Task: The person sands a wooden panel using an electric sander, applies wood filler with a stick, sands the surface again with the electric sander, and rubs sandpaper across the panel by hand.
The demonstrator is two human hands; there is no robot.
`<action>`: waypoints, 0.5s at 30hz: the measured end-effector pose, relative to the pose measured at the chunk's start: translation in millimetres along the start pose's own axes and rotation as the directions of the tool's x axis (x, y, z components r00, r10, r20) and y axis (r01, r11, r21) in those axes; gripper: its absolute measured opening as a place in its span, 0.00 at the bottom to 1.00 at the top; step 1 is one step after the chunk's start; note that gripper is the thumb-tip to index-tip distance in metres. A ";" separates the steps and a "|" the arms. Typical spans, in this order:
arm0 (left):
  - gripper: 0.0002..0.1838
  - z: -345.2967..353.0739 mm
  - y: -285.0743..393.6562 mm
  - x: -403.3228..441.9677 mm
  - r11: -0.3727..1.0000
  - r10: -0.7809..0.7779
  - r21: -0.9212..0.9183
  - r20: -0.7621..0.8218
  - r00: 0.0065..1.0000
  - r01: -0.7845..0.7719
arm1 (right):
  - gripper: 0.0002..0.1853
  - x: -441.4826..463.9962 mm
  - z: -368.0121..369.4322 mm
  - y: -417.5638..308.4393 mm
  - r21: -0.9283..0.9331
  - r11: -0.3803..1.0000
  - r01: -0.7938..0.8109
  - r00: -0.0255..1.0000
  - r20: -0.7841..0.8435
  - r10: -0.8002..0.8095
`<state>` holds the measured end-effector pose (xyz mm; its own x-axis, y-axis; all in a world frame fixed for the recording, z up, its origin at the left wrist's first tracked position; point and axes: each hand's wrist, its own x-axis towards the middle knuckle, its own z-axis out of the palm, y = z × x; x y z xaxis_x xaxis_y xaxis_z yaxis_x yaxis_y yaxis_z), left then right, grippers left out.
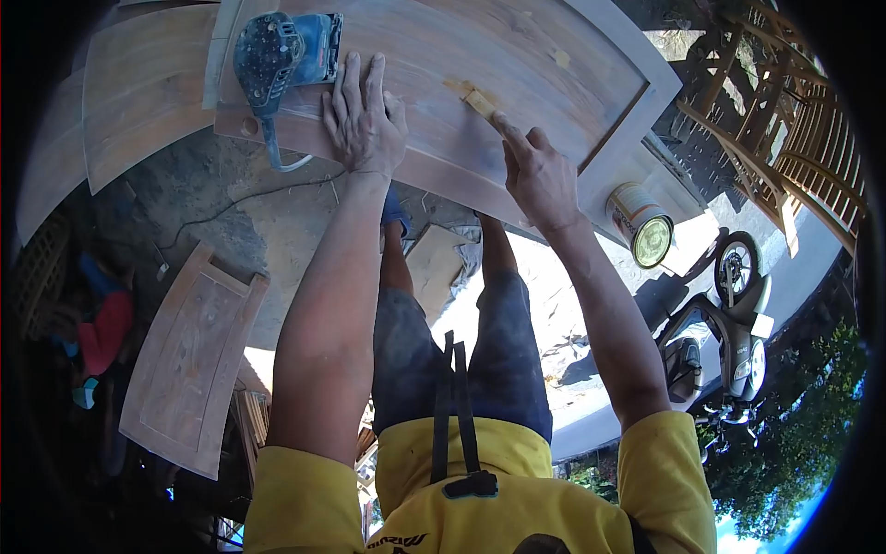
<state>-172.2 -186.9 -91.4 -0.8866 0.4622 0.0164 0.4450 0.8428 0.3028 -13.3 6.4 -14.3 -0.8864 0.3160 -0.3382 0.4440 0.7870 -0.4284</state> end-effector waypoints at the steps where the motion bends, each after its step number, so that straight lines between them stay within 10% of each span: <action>1: 0.33 -0.3 0.2 -0.3 1.000 -0.002 0.008 0.000 1.000 0.002 | 0.25 -0.6 1.9 4.1 -0.037 0.999 0.005 1.000 0.020 -0.004; 15: 0.34 -0.8 1.7 1.2 1.000 -0.003 0.028 0.002 1.000 0.003 | 0.27 13.3 16.9 -31.4 0.076 0.991 -0.105 0.994 0.022 0.104</action>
<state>-172.6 -185.2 -90.2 -0.8876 0.4605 0.0140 0.4460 0.8513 0.2763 -36.8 -23.1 -19.5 -0.8323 0.3842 -0.3996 0.5437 0.7065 -0.4531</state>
